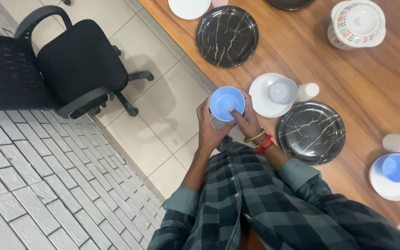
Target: The person sets a dining table by taking cups and bowls from a basket and arranging them on plates across the table by hand.
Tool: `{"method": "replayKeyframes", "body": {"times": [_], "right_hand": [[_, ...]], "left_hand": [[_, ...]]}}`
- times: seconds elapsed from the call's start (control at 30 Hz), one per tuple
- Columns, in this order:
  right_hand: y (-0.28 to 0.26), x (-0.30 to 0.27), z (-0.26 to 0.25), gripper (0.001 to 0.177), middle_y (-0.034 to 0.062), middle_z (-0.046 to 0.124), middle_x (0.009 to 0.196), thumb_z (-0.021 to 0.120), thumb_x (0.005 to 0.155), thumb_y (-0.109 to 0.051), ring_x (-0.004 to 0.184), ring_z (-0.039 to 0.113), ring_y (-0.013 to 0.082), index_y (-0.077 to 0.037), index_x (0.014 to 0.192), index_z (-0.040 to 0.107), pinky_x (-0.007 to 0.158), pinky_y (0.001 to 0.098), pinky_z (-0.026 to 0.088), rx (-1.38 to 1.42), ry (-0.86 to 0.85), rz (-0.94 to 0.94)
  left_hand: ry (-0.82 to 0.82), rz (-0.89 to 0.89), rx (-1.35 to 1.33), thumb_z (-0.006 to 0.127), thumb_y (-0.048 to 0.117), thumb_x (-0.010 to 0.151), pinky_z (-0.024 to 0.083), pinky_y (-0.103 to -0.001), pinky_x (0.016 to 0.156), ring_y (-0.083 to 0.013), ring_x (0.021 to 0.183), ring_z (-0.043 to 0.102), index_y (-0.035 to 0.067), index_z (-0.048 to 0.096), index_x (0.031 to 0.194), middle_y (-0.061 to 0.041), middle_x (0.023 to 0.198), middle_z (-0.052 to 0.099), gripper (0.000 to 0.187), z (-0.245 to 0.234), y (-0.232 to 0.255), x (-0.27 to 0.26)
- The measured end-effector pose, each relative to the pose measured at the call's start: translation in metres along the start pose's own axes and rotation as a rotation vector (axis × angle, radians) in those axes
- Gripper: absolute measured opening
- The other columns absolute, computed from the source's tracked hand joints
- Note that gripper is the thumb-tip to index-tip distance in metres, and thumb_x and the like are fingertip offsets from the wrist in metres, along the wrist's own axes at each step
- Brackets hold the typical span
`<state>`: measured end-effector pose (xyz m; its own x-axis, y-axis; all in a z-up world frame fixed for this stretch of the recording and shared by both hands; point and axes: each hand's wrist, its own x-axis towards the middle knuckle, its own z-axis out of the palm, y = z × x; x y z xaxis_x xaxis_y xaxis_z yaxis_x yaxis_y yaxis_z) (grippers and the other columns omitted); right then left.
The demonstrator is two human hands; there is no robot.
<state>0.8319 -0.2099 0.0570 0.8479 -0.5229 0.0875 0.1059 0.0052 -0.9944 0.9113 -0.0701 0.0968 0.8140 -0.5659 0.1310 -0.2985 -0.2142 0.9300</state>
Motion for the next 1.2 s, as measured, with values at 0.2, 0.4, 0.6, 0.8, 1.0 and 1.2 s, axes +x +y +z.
{"method": "replayKeyframes", "body": {"times": [0.2,0.4,0.6,0.8,1.0,1.2], "right_hand": [[0.007,0.045,-0.009,0.072,0.0149,0.043,0.152,0.065,0.100,-0.013,0.144,0.041,0.0221,0.002,0.157,0.025,0.121,0.0371,0.034,0.053,0.002,0.020],[0.013,0.071,-0.017,0.066,0.0153,0.046,0.151,0.062,0.101,-0.015,0.143,0.044,0.0227,0.003,0.157,0.031,0.121,0.0373,0.036,-0.017,-0.019,0.041],[0.013,0.088,-0.009,0.062,0.0152,0.045,0.151,0.060,0.102,-0.011,0.143,0.044,0.0222,0.003,0.155,0.033,0.121,0.0371,0.035,0.052,-0.034,0.052],[0.016,0.111,0.002,0.059,0.0138,0.048,0.148,0.058,0.103,-0.007,0.140,0.046,0.0210,0.002,0.155,0.032,0.119,0.0367,0.038,0.098,-0.053,0.102],[0.022,0.147,0.032,0.059,0.0137,0.050,0.147,0.058,0.103,-0.007,0.136,0.050,0.0201,0.002,0.156,0.033,0.115,0.0363,0.042,0.131,0.000,0.100],[0.034,0.195,0.073,0.062,0.0119,0.050,0.147,0.060,0.101,-0.008,0.136,0.051,0.0199,0.000,0.156,0.031,0.115,0.0363,0.043,0.132,0.028,0.146]], "left_hand": [[-0.021,0.008,-0.034,0.096,0.022,0.072,0.052,-0.041,0.108,-0.0333,0.136,0.049,0.007,0.032,0.158,-0.019,0.148,0.042,0.109,0.008,-0.009,0.046],[-0.020,-0.032,-0.074,0.096,0.023,0.072,0.058,-0.034,0.094,-0.0285,0.129,0.054,0.008,0.034,0.159,-0.017,0.148,0.041,0.108,0.010,-0.017,0.073],[0.022,-0.099,-0.043,0.098,0.028,0.068,0.057,-0.033,0.085,-0.0238,0.113,0.059,0.009,0.038,0.157,-0.016,0.146,0.043,0.109,-0.001,-0.017,0.093],[0.017,-0.069,-0.039,0.098,0.031,0.070,0.058,-0.032,0.085,-0.0239,0.117,0.059,0.006,0.039,0.158,-0.016,0.145,0.045,0.109,-0.017,-0.028,0.114],[-0.011,-0.087,-0.052,0.096,0.029,0.069,0.058,-0.031,0.083,-0.0203,0.103,0.061,0.005,0.038,0.158,-0.016,0.145,0.046,0.109,-0.042,-0.046,0.153],[-0.038,-0.106,-0.034,0.097,0.028,0.067,0.059,-0.031,0.078,-0.0183,0.090,0.064,0.008,0.039,0.159,-0.015,0.146,0.049,0.110,-0.088,-0.063,0.204]]}}
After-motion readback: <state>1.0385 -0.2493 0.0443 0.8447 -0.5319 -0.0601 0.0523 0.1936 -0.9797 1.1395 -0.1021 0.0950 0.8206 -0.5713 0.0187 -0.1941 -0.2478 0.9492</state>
